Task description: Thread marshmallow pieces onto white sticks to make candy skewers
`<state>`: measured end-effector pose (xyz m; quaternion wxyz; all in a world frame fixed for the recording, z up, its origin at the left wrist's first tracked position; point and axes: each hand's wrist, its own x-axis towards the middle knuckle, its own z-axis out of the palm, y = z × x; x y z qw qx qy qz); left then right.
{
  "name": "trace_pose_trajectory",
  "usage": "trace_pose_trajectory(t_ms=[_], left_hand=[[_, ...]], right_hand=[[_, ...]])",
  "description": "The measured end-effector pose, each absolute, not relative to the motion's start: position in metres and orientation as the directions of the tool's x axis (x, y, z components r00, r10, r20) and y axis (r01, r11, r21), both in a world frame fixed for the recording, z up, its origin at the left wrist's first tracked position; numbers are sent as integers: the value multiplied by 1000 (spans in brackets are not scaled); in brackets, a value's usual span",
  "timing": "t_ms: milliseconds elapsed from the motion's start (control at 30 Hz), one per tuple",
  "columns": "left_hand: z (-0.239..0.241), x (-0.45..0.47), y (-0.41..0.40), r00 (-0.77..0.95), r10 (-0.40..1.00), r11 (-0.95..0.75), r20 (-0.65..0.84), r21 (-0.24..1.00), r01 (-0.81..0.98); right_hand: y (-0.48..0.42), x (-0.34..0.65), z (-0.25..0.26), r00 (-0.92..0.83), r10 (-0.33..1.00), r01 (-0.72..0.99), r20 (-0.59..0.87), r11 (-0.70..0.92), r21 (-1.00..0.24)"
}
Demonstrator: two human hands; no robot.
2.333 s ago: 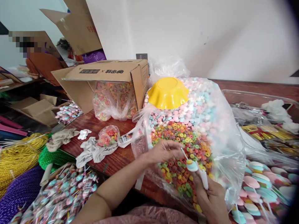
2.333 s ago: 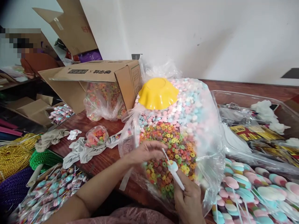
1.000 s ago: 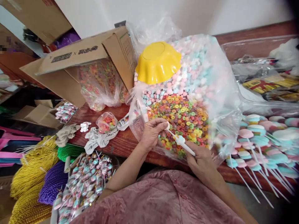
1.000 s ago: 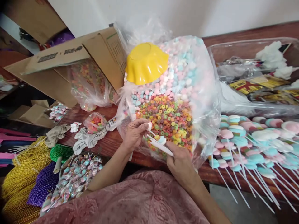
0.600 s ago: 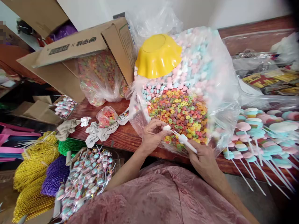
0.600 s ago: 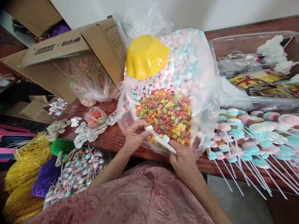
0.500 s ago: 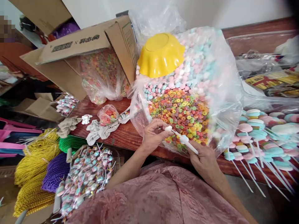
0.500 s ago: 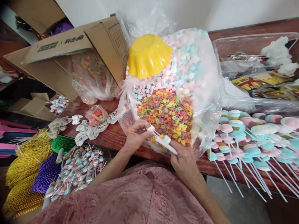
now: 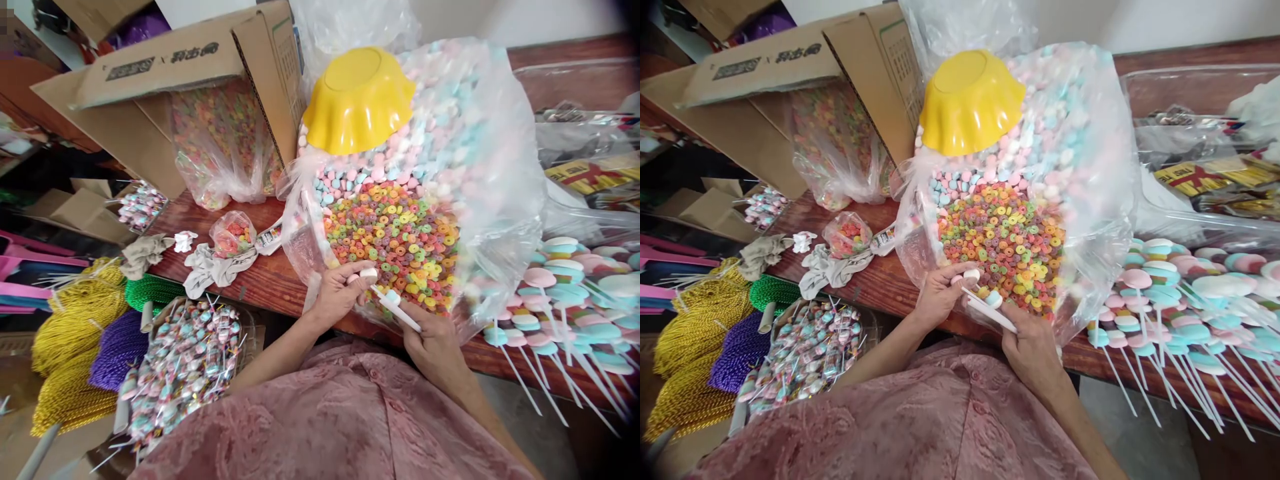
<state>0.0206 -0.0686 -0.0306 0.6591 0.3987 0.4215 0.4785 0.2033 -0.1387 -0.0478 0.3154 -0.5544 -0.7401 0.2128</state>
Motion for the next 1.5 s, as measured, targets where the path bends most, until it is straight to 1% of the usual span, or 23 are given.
trace_pose_trajectory(t_ms=[100,200,367,567,733,800,900,967,1033,1167,1267,1367,1500], left_hand=[[-32,26,-63,250,932,349,-264,841,-413],[-29,27,-56,312,906,415,-287,750,-515],[-25,25,-52,395,868,481,-300,703,-523],[-30,26,-54,356,871,488,-338,663,-568],[-30,22,-53,379,845,534,-377,623,-572],[-30,22,-53,363,850,527,-382,626,-574],[-30,23,-55,327,868,496,-373,654,-571],[-29,24,-57,337,873,487,-352,661,-571],[-29,24,-59,363,868,494,-339,659,-566],[-27,22,-59,370,857,513,-358,662,-547],[-24,22,-60,354,855,517,-378,676,-525],[-22,22,-61,332,857,513,-394,703,-492],[-22,23,-61,272,877,480,-395,712,-513]], right_hand=[[-136,202,-47,-153,957,707,247,280,-649],[-134,204,-43,-112,940,726,321,298,-620],[-133,211,-37,-117,921,761,371,323,-563],[-135,214,-40,-106,908,789,406,326,-521],[-138,214,-41,-156,902,777,403,363,-514],[-138,213,-41,-161,903,780,399,364,-509],[-138,213,-40,-143,921,804,363,322,-500],[-137,212,-40,-142,932,821,333,298,-486],[-137,211,-41,-162,944,823,289,290,-487],[-136,208,-44,-229,960,792,160,279,-542],[-136,207,-46,-262,959,798,112,280,-534],[-137,208,-44,-267,954,814,137,300,-498],[-142,212,-33,-248,937,821,247,338,-460]])
